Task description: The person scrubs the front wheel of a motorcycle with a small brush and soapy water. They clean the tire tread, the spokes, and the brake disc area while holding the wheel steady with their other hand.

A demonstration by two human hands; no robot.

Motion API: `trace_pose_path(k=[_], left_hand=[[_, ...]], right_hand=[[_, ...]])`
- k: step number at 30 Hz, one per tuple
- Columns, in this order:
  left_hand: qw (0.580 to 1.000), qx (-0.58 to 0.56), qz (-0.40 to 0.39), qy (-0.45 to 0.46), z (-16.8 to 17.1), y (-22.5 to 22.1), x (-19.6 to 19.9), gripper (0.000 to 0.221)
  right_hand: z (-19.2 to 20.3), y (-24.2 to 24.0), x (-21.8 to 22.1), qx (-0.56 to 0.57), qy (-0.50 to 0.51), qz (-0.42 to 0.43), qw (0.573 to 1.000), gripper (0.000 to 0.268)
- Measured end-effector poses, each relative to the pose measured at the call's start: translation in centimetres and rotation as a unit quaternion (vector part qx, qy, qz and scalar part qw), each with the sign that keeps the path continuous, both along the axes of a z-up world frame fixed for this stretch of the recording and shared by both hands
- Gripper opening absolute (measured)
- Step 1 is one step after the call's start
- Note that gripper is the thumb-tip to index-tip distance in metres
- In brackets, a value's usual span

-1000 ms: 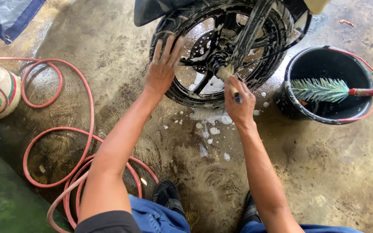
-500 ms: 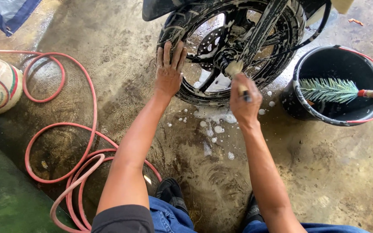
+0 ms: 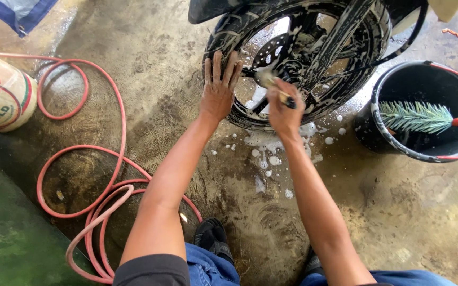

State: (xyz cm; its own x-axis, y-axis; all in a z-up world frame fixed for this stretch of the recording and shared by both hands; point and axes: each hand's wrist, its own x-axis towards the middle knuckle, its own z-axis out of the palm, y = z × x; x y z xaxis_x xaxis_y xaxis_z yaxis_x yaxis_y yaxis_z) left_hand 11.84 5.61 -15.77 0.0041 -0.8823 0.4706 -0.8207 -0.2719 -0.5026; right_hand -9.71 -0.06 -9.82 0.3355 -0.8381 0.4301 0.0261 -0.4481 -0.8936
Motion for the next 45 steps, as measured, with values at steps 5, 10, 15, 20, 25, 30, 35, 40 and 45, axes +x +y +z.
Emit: trace_pose_path(k=[5,10,15,20,25,30,35,40,45], left_hand=[[0.998,-0.005,-0.053,0.032,2.2,1.6,0.4,0.066],[0.998,0.060,-0.027,0.012,0.5,1.8,1.8,0.070],[0.996,0.087,-0.004,-0.031,1.6,2.4,1.9,0.083],[0.999,0.052,-0.009,-0.010,0.2,1.7,1.5,0.072],[0.999,0.022,-0.019,-0.017,1.5,2.3,-0.2,0.067],[0.989,0.068,0.054,-0.124,1.6,1.6,-1.3,0.069],[0.986,0.137,0.028,-0.087,1.4,0.7,-3.2,0.066],[0.991,0.126,-0.043,0.017,-0.6,-1.9,-3.8,0.074],[0.970,0.091,-0.124,0.190,-3.5,-4.4,-4.7,0.077]], right_hand=[[-4.4,-2.2,4.2,-0.016,-0.169,0.092,0.981,0.020],[-2.3,-0.3,4.8,0.342,-0.409,0.200,0.822,0.018],[-7.3,-3.1,4.8,-0.023,-0.220,0.046,0.974,0.028],[-3.5,-0.5,4.3,0.039,-0.177,0.192,0.965,0.032],[-4.2,-1.9,1.9,-0.176,0.040,-0.077,0.980,0.034],[-1.6,-2.6,0.4,-0.205,0.267,-0.097,0.937,0.029],[-0.9,-2.9,0.8,-0.284,0.215,-0.172,0.918,0.034],[1.9,-2.4,-0.3,-0.113,0.191,-0.112,0.969,0.029],[5.9,-0.9,-4.2,-0.093,0.175,-0.117,0.973,0.018]])
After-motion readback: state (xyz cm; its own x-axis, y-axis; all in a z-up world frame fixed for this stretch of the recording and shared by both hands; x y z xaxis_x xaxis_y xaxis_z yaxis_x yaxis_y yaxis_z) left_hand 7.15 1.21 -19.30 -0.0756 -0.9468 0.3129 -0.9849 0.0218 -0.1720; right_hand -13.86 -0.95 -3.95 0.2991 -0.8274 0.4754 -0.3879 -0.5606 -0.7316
